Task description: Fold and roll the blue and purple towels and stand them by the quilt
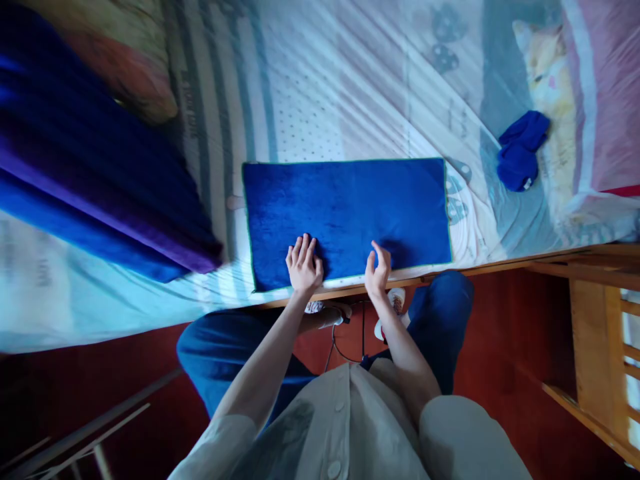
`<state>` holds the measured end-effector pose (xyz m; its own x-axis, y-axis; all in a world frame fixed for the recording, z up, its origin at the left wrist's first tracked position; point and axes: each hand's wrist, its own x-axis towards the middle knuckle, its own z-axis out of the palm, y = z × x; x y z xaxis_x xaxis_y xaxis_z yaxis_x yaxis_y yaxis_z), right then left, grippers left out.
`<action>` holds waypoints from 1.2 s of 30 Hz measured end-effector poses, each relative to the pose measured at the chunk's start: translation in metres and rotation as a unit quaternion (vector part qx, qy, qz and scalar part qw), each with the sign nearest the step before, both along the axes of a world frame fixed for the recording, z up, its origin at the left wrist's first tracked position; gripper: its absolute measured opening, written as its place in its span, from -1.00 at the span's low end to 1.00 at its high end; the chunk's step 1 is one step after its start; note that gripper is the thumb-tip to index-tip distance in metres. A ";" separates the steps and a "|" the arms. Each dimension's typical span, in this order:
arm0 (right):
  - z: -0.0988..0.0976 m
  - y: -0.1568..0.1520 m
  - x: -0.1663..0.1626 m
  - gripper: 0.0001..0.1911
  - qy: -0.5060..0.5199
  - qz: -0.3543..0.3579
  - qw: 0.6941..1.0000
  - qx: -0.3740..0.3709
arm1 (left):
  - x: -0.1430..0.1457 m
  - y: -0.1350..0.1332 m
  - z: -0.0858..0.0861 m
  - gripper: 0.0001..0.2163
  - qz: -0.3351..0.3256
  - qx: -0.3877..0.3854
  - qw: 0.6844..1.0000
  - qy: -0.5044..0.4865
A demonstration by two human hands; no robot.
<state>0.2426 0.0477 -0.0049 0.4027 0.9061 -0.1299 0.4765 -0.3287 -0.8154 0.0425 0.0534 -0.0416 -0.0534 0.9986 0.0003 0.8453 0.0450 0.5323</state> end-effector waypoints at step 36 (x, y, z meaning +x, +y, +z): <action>-0.017 -0.065 -0.020 -0.64 0.556 -0.275 0.766 -0.171 | 0.124 0.285 0.060 -0.53 -0.153 -0.228 0.953 0.127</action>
